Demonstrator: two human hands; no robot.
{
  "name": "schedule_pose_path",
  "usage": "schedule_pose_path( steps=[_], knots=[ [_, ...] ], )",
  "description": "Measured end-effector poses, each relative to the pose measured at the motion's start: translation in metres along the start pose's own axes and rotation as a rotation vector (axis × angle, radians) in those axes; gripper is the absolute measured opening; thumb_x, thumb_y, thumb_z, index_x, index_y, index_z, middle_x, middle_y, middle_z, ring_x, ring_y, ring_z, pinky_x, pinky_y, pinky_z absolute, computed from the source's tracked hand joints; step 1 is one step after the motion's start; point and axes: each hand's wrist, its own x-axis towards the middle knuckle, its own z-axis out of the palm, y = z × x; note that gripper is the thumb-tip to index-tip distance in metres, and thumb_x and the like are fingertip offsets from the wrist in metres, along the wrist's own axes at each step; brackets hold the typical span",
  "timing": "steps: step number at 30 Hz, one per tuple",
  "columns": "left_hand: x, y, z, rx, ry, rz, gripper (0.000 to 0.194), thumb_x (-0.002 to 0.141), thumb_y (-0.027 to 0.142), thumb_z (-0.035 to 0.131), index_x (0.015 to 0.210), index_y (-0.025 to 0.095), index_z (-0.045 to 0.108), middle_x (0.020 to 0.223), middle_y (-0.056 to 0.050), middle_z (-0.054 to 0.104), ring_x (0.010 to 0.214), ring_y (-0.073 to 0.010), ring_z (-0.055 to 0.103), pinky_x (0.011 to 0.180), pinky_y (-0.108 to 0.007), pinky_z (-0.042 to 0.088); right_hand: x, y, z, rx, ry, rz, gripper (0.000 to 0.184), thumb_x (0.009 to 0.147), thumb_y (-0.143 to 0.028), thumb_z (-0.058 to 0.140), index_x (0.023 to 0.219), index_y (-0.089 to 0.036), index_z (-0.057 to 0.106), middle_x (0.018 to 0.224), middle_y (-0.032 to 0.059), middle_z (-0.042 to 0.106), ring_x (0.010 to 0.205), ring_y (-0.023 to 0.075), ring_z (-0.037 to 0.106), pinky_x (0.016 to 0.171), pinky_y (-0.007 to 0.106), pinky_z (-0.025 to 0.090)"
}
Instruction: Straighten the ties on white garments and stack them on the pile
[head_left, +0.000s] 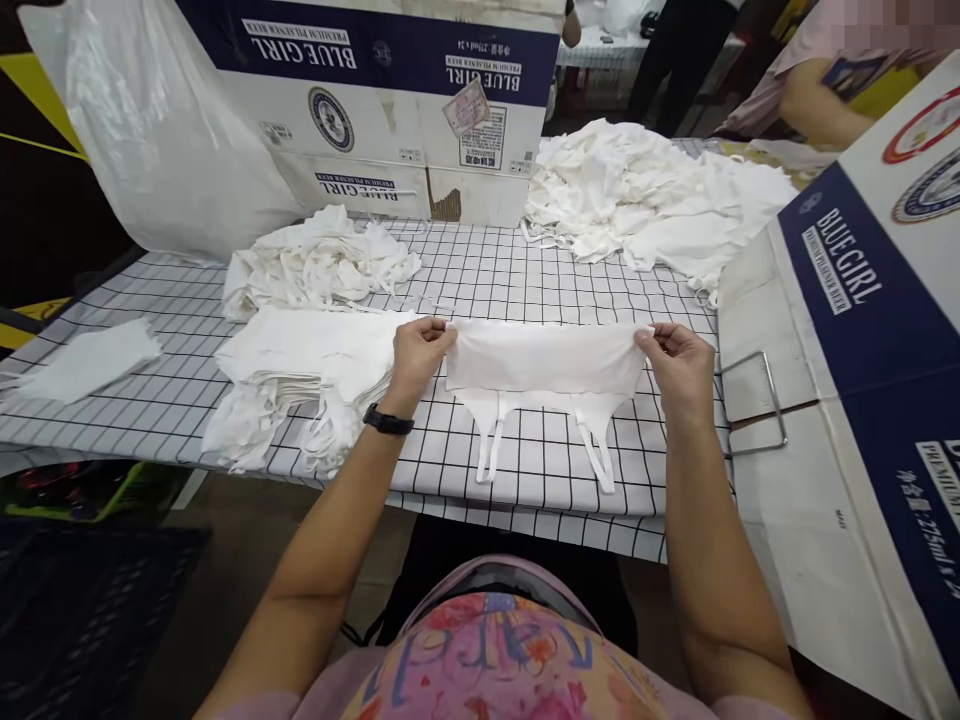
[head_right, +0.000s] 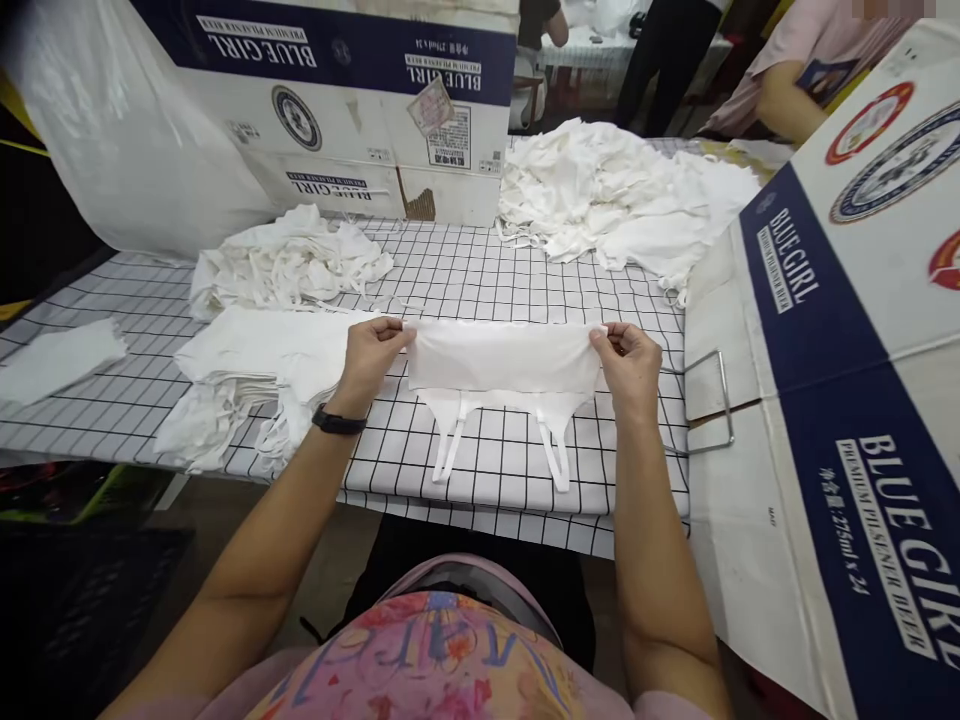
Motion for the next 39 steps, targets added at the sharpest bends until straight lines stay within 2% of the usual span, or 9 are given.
schedule_pose_path(
  steps=[6, 14, 18, 22, 27, 31, 35, 37, 39],
  knots=[
    [0.001, 0.051, -0.009, -0.091, 0.043, 0.131, 0.009, 0.063, 0.015, 0.075, 0.072, 0.015, 0.073, 0.07, 0.0, 0.071, 0.067, -0.0123, 0.065, 0.068, -0.024, 0.053, 0.008, -0.036, -0.007, 0.102, 0.027, -0.163, 0.026, 0.071, -0.036, 0.082, 0.087, -0.019, 0.071, 0.08, 0.0012, 0.067, 0.073, 0.0162, 0.062, 0.075, 0.034, 0.055],
    [0.015, 0.136, -0.025, -0.002, 0.078, 0.379, 0.014, 0.068, 0.002, 0.065, 0.067, 0.015, 0.069, 0.066, 0.002, 0.065, 0.064, -0.0095, 0.06, 0.067, -0.023, 0.052, 0.03, -0.114, 0.003, 0.151, 0.117, -0.427, 0.014, 0.073, -0.019, 0.08, 0.085, -0.017, 0.072, 0.074, 0.0003, 0.065, 0.066, 0.0118, 0.055, 0.07, 0.03, 0.049],
    [0.024, 0.164, -0.039, 0.028, 0.109, 0.469, 0.015, 0.071, 0.001, 0.065, 0.066, 0.015, 0.067, 0.065, 0.003, 0.064, 0.066, -0.0098, 0.06, 0.066, -0.023, 0.05, 0.038, -0.143, 0.009, 0.168, 0.089, -0.533, 0.011, 0.077, -0.015, 0.078, 0.085, -0.017, 0.072, 0.078, 0.0024, 0.067, 0.069, 0.0127, 0.059, 0.074, 0.031, 0.05],
    [0.029, 0.184, -0.057, 0.073, 0.143, 0.439, 0.013, 0.075, 0.003, 0.071, 0.073, 0.015, 0.066, 0.063, 0.005, 0.061, 0.067, -0.0088, 0.058, 0.068, -0.023, 0.049, 0.042, -0.166, 0.016, 0.124, 0.073, -0.582, 0.011, 0.079, -0.013, 0.08, 0.084, -0.017, 0.071, 0.08, 0.0029, 0.069, 0.069, 0.0123, 0.06, 0.074, 0.03, 0.051],
    [0.021, 0.199, -0.076, 0.028, 0.145, 0.407, 0.01, 0.083, 0.007, 0.07, 0.081, 0.015, 0.064, 0.071, 0.004, 0.06, 0.071, -0.0111, 0.064, 0.07, -0.025, 0.05, 0.031, -0.193, 0.025, 0.14, 0.028, -0.656, 0.011, 0.08, -0.008, 0.08, 0.085, -0.015, 0.073, 0.079, 0.0016, 0.07, 0.068, 0.01, 0.061, 0.075, 0.029, 0.051],
    [0.001, 0.198, -0.105, 0.059, 0.213, 0.491, 0.014, 0.085, 0.002, 0.067, 0.081, 0.014, 0.063, 0.069, 0.005, 0.056, 0.071, -0.0083, 0.059, 0.074, -0.025, 0.052, -0.002, -0.211, 0.03, 0.178, -0.049, -0.649, 0.01, 0.077, -0.01, 0.082, 0.086, -0.011, 0.076, 0.079, 0.0037, 0.071, 0.07, 0.011, 0.064, 0.075, 0.032, 0.052],
    [-0.046, 0.189, -0.156, 0.118, 0.348, 0.591, 0.011, 0.084, 0.01, 0.074, 0.085, 0.018, 0.067, 0.075, 0.003, 0.063, 0.08, -0.0114, 0.064, 0.076, -0.026, 0.054, -0.052, -0.215, 0.033, 0.19, -0.191, -0.58, 0.022, 0.073, -0.026, 0.092, 0.089, -0.018, 0.08, 0.083, 0.0059, 0.074, 0.072, 0.0154, 0.066, 0.077, 0.038, 0.055],
    [-0.079, 0.181, -0.184, 0.153, 0.452, 0.606, 0.008, 0.083, 0.015, 0.076, 0.087, 0.02, 0.071, 0.081, 0.001, 0.067, 0.087, -0.0147, 0.068, 0.077, -0.027, 0.056, -0.076, -0.209, 0.038, 0.185, -0.279, -0.512, 0.029, 0.067, -0.036, 0.096, 0.087, -0.022, 0.08, 0.08, 0.0055, 0.073, 0.072, 0.018, 0.066, 0.076, 0.04, 0.056],
    [-0.111, 0.173, -0.21, 0.19, 0.555, 0.626, 0.009, 0.081, 0.017, 0.076, 0.088, 0.022, 0.075, 0.086, 0.0, 0.071, 0.088, -0.0164, 0.069, 0.078, -0.029, 0.056, -0.097, -0.199, 0.048, 0.163, -0.41, -0.43, 0.032, 0.067, -0.043, 0.095, 0.089, -0.025, 0.08, 0.083, 0.0052, 0.074, 0.073, 0.0198, 0.068, 0.076, 0.041, 0.058]
  ],
)
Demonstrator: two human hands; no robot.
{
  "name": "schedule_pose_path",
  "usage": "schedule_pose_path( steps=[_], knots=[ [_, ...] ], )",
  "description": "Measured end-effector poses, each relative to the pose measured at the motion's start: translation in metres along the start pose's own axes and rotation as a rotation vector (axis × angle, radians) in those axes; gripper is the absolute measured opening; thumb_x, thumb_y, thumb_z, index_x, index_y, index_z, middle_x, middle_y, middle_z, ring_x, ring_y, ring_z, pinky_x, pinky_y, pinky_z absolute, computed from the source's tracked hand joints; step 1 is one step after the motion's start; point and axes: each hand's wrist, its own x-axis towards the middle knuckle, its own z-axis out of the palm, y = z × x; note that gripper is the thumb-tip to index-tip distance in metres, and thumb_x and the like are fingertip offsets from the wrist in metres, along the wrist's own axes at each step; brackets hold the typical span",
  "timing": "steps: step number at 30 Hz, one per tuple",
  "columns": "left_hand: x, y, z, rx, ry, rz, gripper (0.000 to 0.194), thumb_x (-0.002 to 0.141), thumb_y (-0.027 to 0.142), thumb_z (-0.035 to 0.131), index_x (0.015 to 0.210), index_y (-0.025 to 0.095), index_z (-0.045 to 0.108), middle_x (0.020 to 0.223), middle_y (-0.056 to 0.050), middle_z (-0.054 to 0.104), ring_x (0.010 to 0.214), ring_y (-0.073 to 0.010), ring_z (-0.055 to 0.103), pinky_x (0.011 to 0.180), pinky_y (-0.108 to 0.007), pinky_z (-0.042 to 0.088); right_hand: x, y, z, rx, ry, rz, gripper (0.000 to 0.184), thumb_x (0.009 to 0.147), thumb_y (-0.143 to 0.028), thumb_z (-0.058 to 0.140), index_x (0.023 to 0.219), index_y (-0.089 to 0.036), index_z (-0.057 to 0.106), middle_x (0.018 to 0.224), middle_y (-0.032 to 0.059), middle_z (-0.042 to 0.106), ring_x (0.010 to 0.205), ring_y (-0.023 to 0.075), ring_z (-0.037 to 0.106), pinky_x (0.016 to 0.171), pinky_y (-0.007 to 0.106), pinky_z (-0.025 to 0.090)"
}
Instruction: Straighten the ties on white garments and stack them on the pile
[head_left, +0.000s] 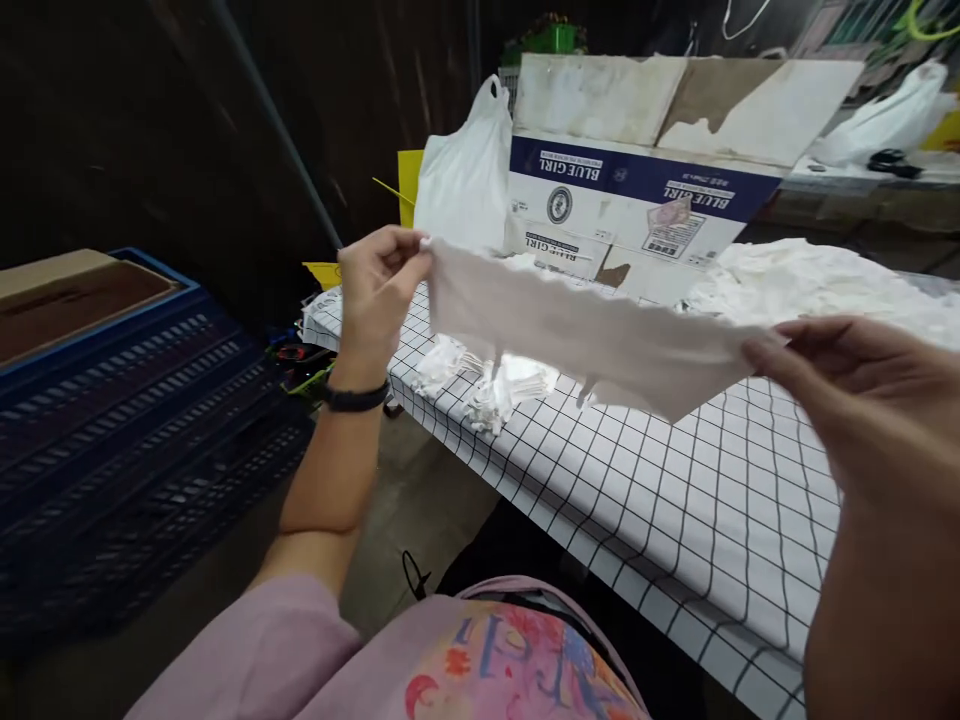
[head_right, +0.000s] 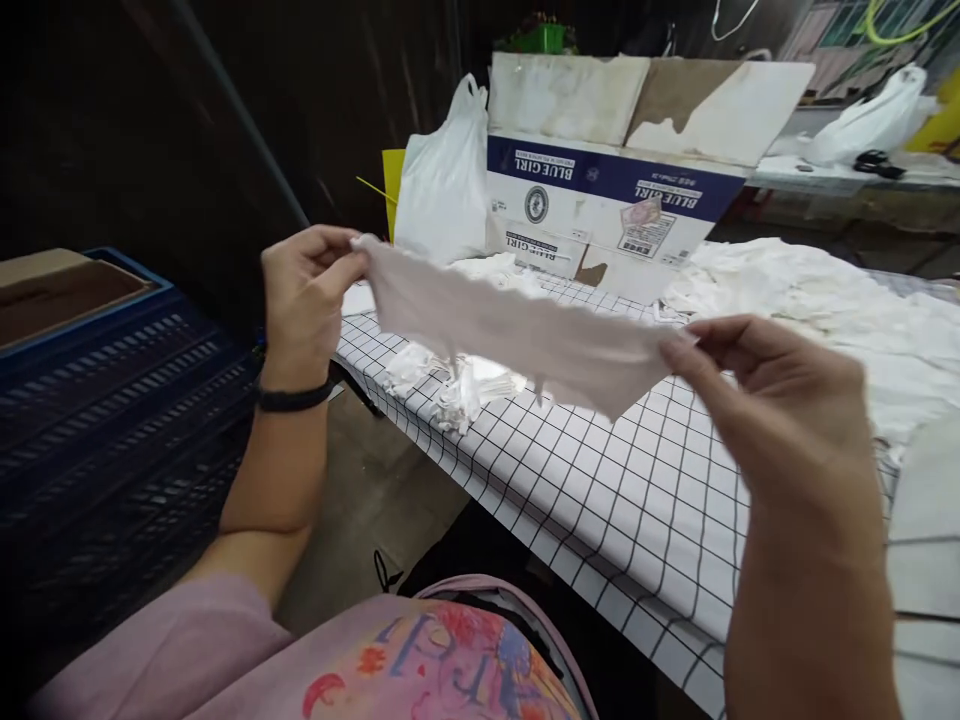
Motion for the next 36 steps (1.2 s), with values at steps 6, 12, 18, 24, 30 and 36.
schedule_pose_path(
  steps=[6, 12, 18, 24, 30, 36],
  knots=[
    [-0.01, -0.031, -0.076, 0.153, 0.201, 0.039, 0.009, 0.076, 0.027, 0.079, 0.084, 0.032, 0.078, 0.084, 0.005, 0.075, 0.079, -0.0185, 0.065, 0.078, -0.04, 0.055, -0.024, 0.024, 0.078, 0.127, -0.511, 0.173, 0.032, 0.08, -0.052, 0.084, 0.093, -0.024, 0.076, 0.086, 0.0045, 0.074, 0.08, 0.0217, 0.069, 0.076, 0.039, 0.06],
    [0.037, -0.125, -0.062, 0.22, 0.138, -0.18, 0.014, 0.066, 0.028, 0.077, 0.08, 0.024, 0.075, 0.08, 0.001, 0.073, 0.074, -0.017, 0.065, 0.074, -0.034, 0.053, 0.003, 0.081, 0.158, 0.261, -0.591, 0.383, 0.041, 0.079, -0.056, 0.081, 0.091, -0.019, 0.071, 0.075, 0.0035, 0.069, 0.074, 0.0188, 0.063, 0.072, 0.034, 0.054],
    [0.068, -0.225, 0.016, 0.566, -0.169, -0.353, 0.017, 0.071, 0.009, 0.062, 0.081, 0.018, 0.071, 0.068, -0.002, 0.064, 0.069, -0.02, 0.061, 0.072, -0.033, 0.048, 0.035, 0.162, 0.199, 0.023, -0.452, 0.469, 0.041, 0.072, -0.058, 0.077, 0.083, -0.02, 0.068, 0.056, -0.0024, 0.057, 0.057, 0.0155, 0.05, 0.058, 0.03, 0.041],
    [0.069, -0.277, 0.051, 0.657, -0.359, -0.387, 0.025, 0.072, 0.003, 0.06, 0.087, 0.018, 0.072, 0.065, -0.002, 0.064, 0.073, -0.0229, 0.063, 0.074, -0.033, 0.047, 0.049, 0.189, 0.205, -0.178, -0.395, 0.407, 0.03, 0.075, -0.05, 0.069, 0.079, -0.02, 0.07, 0.057, -0.0006, 0.062, 0.058, 0.0172, 0.051, 0.066, 0.034, 0.042],
    [0.069, -0.296, 0.055, 0.772, -0.406, -0.357, 0.032, 0.081, 0.005, 0.058, 0.106, 0.019, 0.071, 0.081, -0.002, 0.071, 0.086, -0.0229, 0.066, 0.082, -0.032, 0.048, 0.061, 0.205, 0.214, -0.296, -0.382, 0.4, 0.022, 0.077, -0.042, 0.063, 0.075, -0.021, 0.067, 0.06, 0.0026, 0.067, 0.067, 0.0226, 0.061, 0.078, 0.038, 0.044],
    [0.064, -0.304, 0.058, 0.865, -0.454, -0.287, 0.032, 0.086, 0.009, 0.058, 0.113, 0.021, 0.069, 0.088, -0.003, 0.072, 0.092, -0.024, 0.066, 0.09, -0.034, 0.048, 0.06, 0.212, 0.218, -0.384, -0.367, 0.42, 0.022, 0.077, -0.043, 0.062, 0.073, -0.022, 0.066, 0.057, 0.0016, 0.062, 0.063, 0.0219, 0.056, 0.07, 0.036, 0.042]
  ],
)
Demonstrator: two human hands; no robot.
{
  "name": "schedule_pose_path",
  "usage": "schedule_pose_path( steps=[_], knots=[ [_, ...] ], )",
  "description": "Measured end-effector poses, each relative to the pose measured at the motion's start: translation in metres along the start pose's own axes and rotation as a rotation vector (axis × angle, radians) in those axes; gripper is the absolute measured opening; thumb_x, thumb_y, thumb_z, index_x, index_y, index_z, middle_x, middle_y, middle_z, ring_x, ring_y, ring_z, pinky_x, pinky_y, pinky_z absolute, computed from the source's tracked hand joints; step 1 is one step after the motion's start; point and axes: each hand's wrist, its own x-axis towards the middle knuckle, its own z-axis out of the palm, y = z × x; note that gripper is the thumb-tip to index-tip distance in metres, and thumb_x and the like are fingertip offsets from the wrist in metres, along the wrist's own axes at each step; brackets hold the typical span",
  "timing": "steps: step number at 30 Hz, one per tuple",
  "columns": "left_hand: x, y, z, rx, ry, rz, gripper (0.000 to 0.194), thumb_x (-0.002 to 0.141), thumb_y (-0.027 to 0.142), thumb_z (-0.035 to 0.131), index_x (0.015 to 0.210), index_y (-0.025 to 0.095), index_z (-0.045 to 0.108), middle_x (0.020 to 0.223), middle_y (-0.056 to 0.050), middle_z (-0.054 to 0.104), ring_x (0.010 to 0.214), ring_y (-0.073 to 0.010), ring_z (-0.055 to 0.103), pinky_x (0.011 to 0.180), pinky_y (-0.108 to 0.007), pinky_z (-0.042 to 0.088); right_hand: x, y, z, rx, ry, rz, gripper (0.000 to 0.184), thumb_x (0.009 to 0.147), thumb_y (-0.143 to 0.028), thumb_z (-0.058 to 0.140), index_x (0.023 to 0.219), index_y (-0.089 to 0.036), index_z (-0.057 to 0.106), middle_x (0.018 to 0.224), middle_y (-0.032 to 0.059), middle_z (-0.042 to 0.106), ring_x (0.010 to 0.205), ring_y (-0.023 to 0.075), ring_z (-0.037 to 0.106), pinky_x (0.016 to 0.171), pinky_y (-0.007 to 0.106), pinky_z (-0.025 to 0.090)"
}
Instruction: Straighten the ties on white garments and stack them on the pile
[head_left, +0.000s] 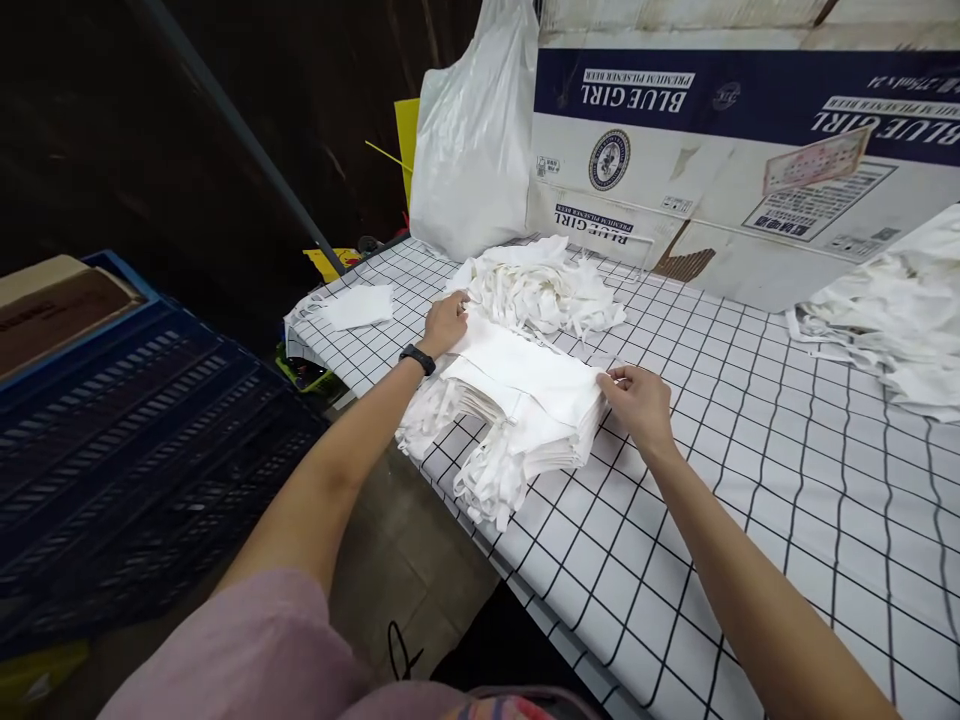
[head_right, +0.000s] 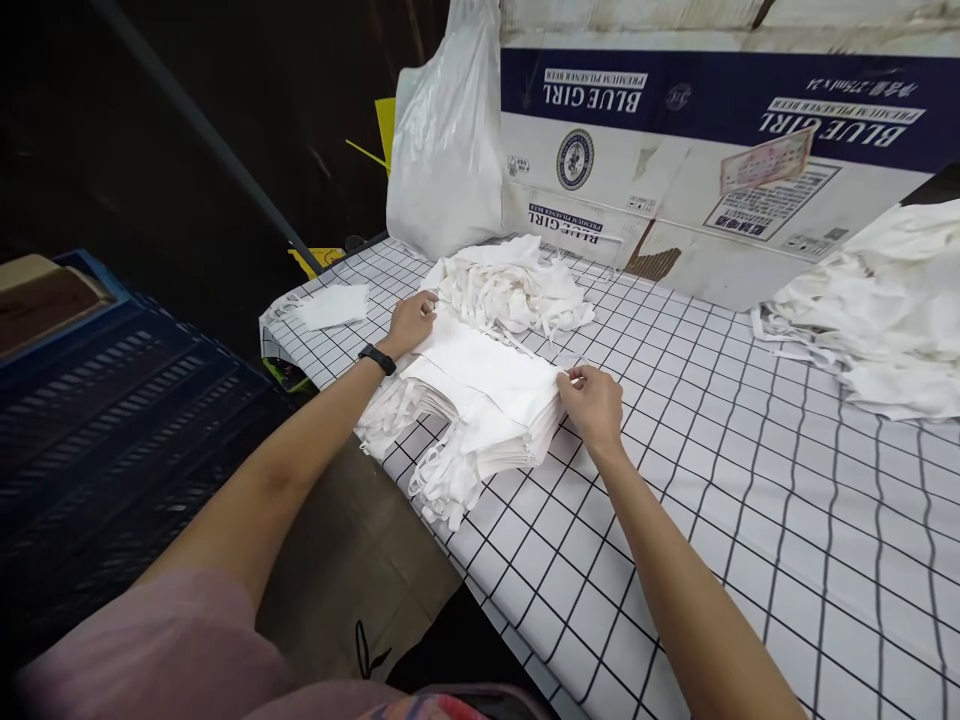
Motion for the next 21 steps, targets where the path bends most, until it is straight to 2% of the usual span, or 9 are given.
schedule_pose_path(
  steps=[9, 16, 21],
  knots=[
    [-0.002, -0.001, 0.004, 0.093, -0.031, 0.09, 0.032, 0.087, 0.013, 0.058, 0.117, 0.019, 0.068, 0.093, -0.006, 0.072, 0.09, -0.0247, 0.066, 0.088, -0.036, 0.048, 0.003, 0.005, 0.002, 0.059, 0.033, 0.076, 0.016, 0.072, -0.036, 0.062, 0.068, -0.022, 0.068, 0.058, 0.0019, 0.063, 0.063, 0.0211, 0.056, 0.067, 0.035, 0.042],
    [0.001, -0.002, 0.008, 0.088, -0.012, 0.081, 0.028, 0.088, 0.015, 0.058, 0.114, 0.021, 0.068, 0.09, -0.004, 0.072, 0.089, -0.0239, 0.065, 0.088, -0.036, 0.049, 0.005, 0.011, 0.002, 0.075, 0.017, 0.075, 0.015, 0.072, -0.035, 0.063, 0.071, -0.021, 0.07, 0.06, 0.0025, 0.066, 0.065, 0.0221, 0.059, 0.067, 0.035, 0.043],
    [0.008, -0.003, 0.009, 0.146, -0.096, 0.101, 0.029, 0.088, 0.015, 0.056, 0.113, 0.017, 0.069, 0.097, -0.009, 0.07, 0.096, -0.0268, 0.063, 0.09, -0.039, 0.048, 0.003, 0.009, -0.003, 0.016, -0.011, 0.025, 0.018, 0.078, -0.037, 0.063, 0.081, -0.021, 0.069, 0.059, 0.0017, 0.065, 0.064, 0.0229, 0.061, 0.072, 0.037, 0.045]
  ],
)
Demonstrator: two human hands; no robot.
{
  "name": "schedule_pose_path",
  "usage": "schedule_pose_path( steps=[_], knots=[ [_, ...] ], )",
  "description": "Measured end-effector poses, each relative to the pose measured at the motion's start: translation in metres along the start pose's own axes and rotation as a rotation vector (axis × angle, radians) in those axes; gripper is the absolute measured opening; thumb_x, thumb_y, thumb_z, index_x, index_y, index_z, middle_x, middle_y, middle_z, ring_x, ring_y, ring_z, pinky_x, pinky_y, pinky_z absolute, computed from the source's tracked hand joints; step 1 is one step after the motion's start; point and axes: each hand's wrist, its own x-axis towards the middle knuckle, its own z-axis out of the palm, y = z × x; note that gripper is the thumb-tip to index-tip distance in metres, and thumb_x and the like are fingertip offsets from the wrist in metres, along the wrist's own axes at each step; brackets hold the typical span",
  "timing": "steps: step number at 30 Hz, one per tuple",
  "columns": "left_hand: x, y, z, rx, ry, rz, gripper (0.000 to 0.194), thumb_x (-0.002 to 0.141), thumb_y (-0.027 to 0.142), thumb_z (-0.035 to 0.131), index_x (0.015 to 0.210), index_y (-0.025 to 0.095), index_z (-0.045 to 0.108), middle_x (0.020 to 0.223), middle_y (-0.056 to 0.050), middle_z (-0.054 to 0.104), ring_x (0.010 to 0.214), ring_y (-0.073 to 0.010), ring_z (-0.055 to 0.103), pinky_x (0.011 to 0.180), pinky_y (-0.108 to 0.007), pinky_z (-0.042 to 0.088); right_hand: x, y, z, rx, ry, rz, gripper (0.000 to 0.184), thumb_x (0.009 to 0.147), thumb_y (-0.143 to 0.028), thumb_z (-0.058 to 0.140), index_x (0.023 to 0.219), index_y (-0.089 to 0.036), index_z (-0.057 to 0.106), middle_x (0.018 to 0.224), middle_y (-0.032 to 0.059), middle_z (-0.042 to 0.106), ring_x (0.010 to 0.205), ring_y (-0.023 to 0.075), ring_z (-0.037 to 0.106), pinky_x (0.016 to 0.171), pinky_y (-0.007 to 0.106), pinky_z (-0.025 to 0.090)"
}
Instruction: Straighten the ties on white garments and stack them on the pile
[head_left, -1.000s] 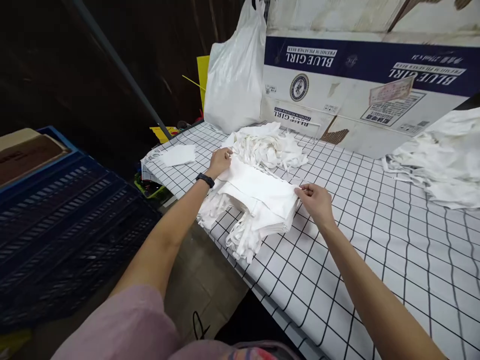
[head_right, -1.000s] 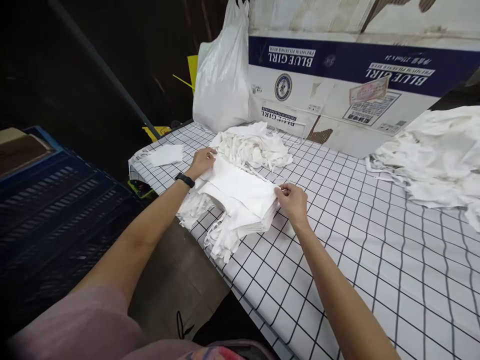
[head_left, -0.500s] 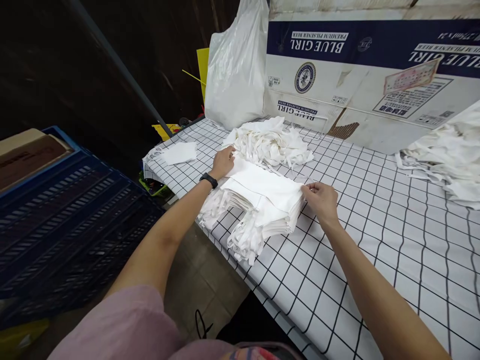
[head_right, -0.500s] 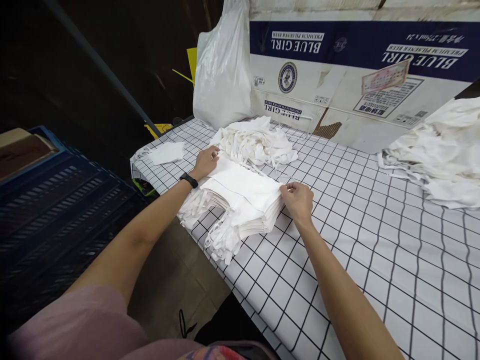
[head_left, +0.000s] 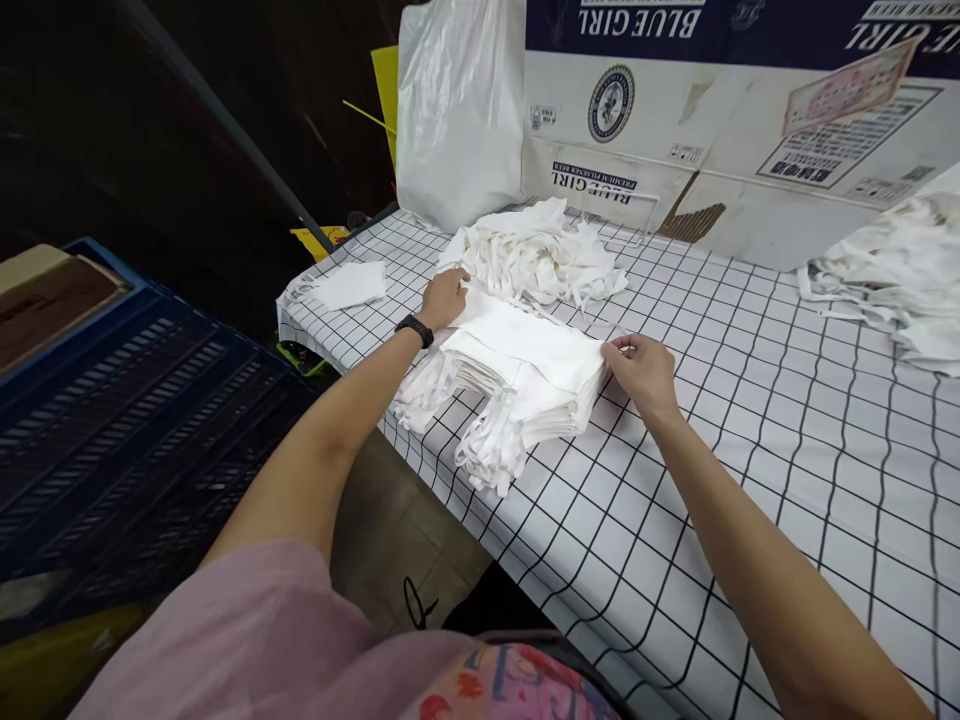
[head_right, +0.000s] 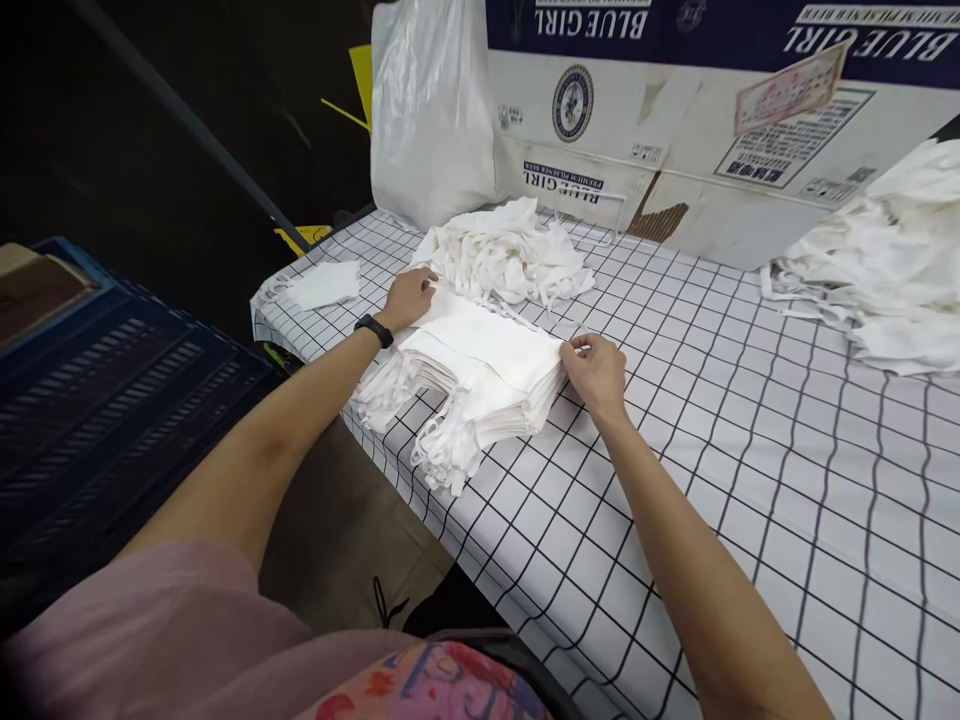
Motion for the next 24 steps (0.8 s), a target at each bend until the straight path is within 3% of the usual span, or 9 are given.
schedule_pose_path(
  steps=[5, 8, 10, 13, 16, 20, 24],
  knots=[
    [0.0, -0.002, -0.008, 0.007, -0.076, -0.019, 0.038, 0.087, 0.017, 0.057, 0.124, 0.014, 0.065, 0.101, -0.01, 0.069, 0.096, -0.0259, 0.063, 0.093, -0.039, 0.05, -0.023, -0.01, -0.005, -0.099, 0.095, -0.175, 0.035, 0.092, -0.046, 0.057, 0.115, -0.021, 0.066, 0.071, 0.002, 0.067, 0.076, 0.026, 0.064, 0.073, 0.039, 0.046],
    [-0.012, 0.0, -0.015, 0.069, -0.097, 0.007, 0.045, 0.088, 0.021, 0.058, 0.133, 0.013, 0.061, 0.116, -0.013, 0.067, 0.105, -0.0286, 0.063, 0.098, -0.042, 0.05, -0.041, -0.011, -0.003, -0.167, 0.16, -0.443, 0.033, 0.095, -0.041, 0.054, 0.117, -0.02, 0.067, 0.103, 0.0116, 0.07, 0.1, 0.0303, 0.062, 0.083, 0.043, 0.048],
    [-0.022, 0.006, -0.02, 0.107, -0.075, 0.037, 0.044, 0.088, 0.022, 0.059, 0.131, 0.014, 0.062, 0.124, -0.015, 0.064, 0.116, -0.0331, 0.06, 0.104, -0.046, 0.047, -0.049, -0.008, 0.002, -0.232, 0.133, -0.589, 0.03, 0.097, -0.038, 0.053, 0.114, -0.02, 0.069, 0.121, 0.0157, 0.066, 0.114, 0.0338, 0.056, 0.091, 0.049, 0.046],
    [-0.032, 0.023, -0.025, 0.139, -0.01, 0.103, 0.035, 0.092, 0.023, 0.054, 0.126, 0.018, 0.065, 0.129, -0.016, 0.062, 0.125, -0.0365, 0.053, 0.106, -0.052, 0.044, -0.057, -0.001, 0.008, -0.269, 0.019, -0.594, 0.028, 0.1, -0.038, 0.05, 0.106, -0.022, 0.071, 0.121, 0.0144, 0.068, 0.117, 0.0355, 0.054, 0.092, 0.053, 0.044],
    [-0.033, 0.051, -0.027, 0.154, 0.003, 0.2, 0.032, 0.096, 0.024, 0.05, 0.124, 0.019, 0.065, 0.128, -0.015, 0.063, 0.124, -0.0349, 0.052, 0.105, -0.051, 0.044, -0.062, 0.004, 0.008, -0.194, -0.008, -0.561, 0.029, 0.101, -0.042, 0.049, 0.108, -0.024, 0.072, 0.123, 0.0131, 0.069, 0.122, 0.0351, 0.054, 0.095, 0.055, 0.045],
    [-0.016, 0.095, -0.02, 0.21, -0.137, 0.305, 0.035, 0.097, 0.025, 0.05, 0.129, 0.018, 0.062, 0.131, -0.015, 0.062, 0.126, -0.034, 0.051, 0.105, -0.048, 0.044, -0.075, 0.011, -0.006, -0.1, 0.014, -0.586, 0.028, 0.101, -0.045, 0.052, 0.109, -0.027, 0.072, 0.122, 0.0117, 0.07, 0.12, 0.0337, 0.057, 0.099, 0.057, 0.047],
    [0.01, 0.126, 0.002, 0.254, -0.222, 0.305, 0.033, 0.093, 0.021, 0.055, 0.125, 0.016, 0.064, 0.133, -0.018, 0.06, 0.129, -0.0367, 0.05, 0.103, -0.048, 0.045, -0.088, 0.024, -0.028, -0.079, 0.022, -0.553, 0.025, 0.101, -0.044, 0.054, 0.107, -0.029, 0.073, 0.117, 0.0106, 0.071, 0.116, 0.0333, 0.061, 0.097, 0.056, 0.051]
  ],
)
